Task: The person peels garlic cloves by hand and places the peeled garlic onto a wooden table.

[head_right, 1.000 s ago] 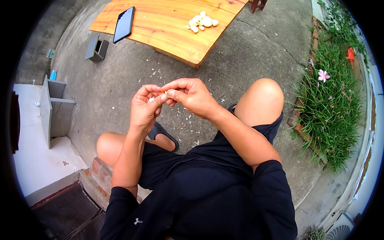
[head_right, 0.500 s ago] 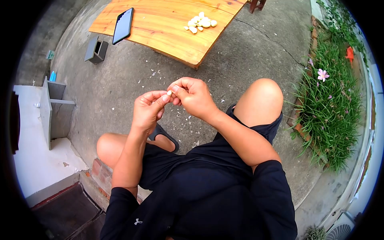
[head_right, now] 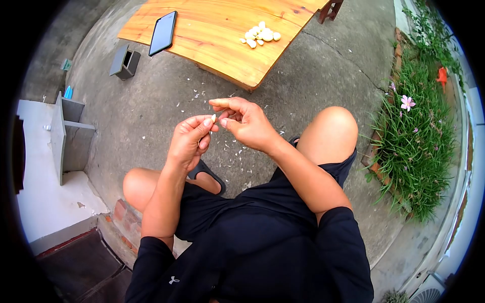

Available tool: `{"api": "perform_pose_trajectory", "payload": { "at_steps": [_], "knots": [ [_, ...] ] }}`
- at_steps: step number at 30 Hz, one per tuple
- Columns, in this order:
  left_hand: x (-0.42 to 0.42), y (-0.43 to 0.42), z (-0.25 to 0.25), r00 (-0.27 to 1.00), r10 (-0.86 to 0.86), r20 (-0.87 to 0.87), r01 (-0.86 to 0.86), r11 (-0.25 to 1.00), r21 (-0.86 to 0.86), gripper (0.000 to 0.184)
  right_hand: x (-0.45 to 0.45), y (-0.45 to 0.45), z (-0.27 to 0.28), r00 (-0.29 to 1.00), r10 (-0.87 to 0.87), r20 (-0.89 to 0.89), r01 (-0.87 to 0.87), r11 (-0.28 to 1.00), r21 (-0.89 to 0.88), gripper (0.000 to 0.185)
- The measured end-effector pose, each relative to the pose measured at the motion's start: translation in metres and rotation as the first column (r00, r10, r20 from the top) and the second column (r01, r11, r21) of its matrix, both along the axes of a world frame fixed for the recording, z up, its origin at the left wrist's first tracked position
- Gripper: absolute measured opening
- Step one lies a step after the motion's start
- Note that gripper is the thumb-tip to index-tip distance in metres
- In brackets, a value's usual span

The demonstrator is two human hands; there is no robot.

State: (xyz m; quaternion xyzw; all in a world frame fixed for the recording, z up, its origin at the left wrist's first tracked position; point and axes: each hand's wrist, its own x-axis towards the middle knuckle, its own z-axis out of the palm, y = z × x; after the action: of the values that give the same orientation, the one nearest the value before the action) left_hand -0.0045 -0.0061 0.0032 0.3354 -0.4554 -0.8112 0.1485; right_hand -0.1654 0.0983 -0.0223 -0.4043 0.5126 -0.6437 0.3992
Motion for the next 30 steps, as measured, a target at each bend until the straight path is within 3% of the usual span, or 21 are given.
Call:
{"api": "perform_pose_trajectory", "payload": {
  "at_steps": [1, 3, 5, 6, 11, 14, 17, 19, 22, 25, 30],
  "knots": [
    [0.0, 0.0, -0.001, 1.0, -0.007, 0.008, 0.007, 1.0, -0.015, 0.016, 0.001, 0.001, 0.004, 1.0, 0.007, -0.006, -0.007, 1.0, -0.029, 0.031],
    [0.002, 0.0, -0.003, 0.999, -0.03, 0.027, 0.03, 0.999, -0.031, 0.014, 0.0, 0.002, 0.005, 0.982, -0.013, -0.191, 0.02, 0.999, 0.032, 0.021],
    [0.0, 0.0, -0.007, 0.999, -0.037, 0.023, 0.038, 0.999, -0.021, 0.013, -0.001, 0.004, 0.006, 0.965, -0.035, -0.258, 0.044, 0.999, 0.028, 0.013],
    [0.0, 0.001, -0.01, 0.999, -0.034, 0.018, 0.034, 0.999, -0.002, 0.012, 0.003, 0.002, 0.007, 0.956, -0.119, -0.27, 0.115, 0.993, -0.03, 0.01],
    [0.0, -0.004, -0.005, 0.994, 0.036, -0.098, -0.017, 0.982, 0.187, 0.021, 0.005, 0.009, 0.031, 0.799, -0.254, -0.545, 0.153, 0.963, -0.223, 0.013],
    [0.004, -0.01, -0.012, 0.983, 0.049, -0.178, 0.007, 0.954, 0.299, 0.029, 0.001, 0.013, 0.059, 0.72, -0.368, -0.589, 0.181, 0.918, -0.352, 0.015],
    [0.003, -0.011, -0.019, 0.98, 0.09, -0.18, -0.023, 0.939, 0.343, 0.027, -0.03, 0.005, 0.082, 0.574, -0.592, -0.566, 0.415, 0.806, -0.423, 0.013],
    [0.001, -0.012, -0.02, 0.978, 0.122, -0.17, -0.047, 0.921, 0.387, 0.025, -0.056, -0.006, 0.094, 0.433, -0.641, -0.634, 0.509, 0.754, -0.415, 0.009],
    [-0.002, -0.013, -0.016, 0.969, 0.171, -0.176, -0.06, 0.861, 0.506, 0.027, -0.086, -0.027, 0.079, 0.372, -0.615, -0.695, 0.516, 0.759, -0.396, 0.008],
    [-0.002, -0.013, -0.01, 0.946, 0.196, -0.258, -0.012, 0.816, 0.578, 0.034, -0.097, -0.035, 0.065, 0.211, -0.615, -0.76, 0.454, 0.75, -0.481, 0.009],
    [0.0, -0.012, -0.003, 0.892, 0.213, -0.399, 0.099, 0.769, 0.632, 0.043, -0.093, -0.034, 0.064, 0.23, -0.621, -0.749, 0.491, 0.739, -0.462, 0.011]
  ]
}}
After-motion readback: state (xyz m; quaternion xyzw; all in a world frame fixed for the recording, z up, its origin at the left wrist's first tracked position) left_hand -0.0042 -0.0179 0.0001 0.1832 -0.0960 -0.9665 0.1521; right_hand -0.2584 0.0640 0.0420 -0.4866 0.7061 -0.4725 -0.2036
